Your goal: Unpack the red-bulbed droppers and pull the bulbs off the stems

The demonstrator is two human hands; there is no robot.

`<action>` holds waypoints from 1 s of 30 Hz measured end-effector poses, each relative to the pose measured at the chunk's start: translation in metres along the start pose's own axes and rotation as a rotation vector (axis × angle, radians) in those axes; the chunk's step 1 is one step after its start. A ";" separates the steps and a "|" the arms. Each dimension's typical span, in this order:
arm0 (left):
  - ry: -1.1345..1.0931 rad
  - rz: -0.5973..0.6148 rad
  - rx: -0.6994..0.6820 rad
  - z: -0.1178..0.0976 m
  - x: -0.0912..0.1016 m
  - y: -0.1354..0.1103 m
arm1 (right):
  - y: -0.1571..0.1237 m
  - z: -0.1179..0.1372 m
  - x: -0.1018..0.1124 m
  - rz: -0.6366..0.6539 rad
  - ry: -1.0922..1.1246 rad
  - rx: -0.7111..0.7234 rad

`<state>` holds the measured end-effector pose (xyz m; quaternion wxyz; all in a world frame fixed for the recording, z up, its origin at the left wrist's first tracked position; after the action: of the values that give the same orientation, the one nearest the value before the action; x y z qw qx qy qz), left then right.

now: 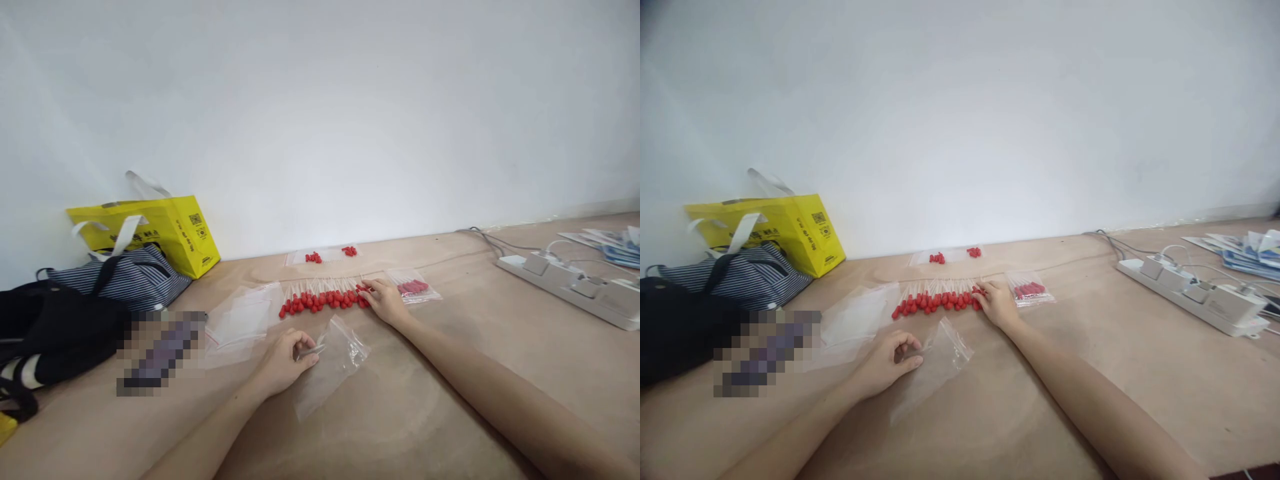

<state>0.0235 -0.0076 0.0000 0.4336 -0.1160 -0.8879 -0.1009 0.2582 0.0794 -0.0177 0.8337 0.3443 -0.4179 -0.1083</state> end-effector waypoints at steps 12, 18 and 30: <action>-0.143 -0.050 -0.062 -0.008 0.005 -0.003 | -0.015 0.043 0.019 0.099 0.174 -0.127; -0.274 -0.119 -0.079 -0.008 0.002 -0.001 | -0.035 0.062 -0.017 0.442 0.358 -0.324; -0.424 -0.502 -0.078 0.010 0.052 0.003 | -0.012 0.038 0.027 0.071 0.110 -0.187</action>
<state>-0.0142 0.0047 0.0349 0.1959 0.0715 -0.9547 -0.2121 0.2473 0.0398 0.0071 0.8873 0.2553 -0.3714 -0.0982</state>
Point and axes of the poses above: each hand's wrist, its own y-axis towards the middle knuckle, its own x-axis out of the back of the hand, z = x × y, the point moved 5 cm from there along y, towards the middle knuckle, and after that the axes turned 5 degrees about -y, right-handed, at the moved point
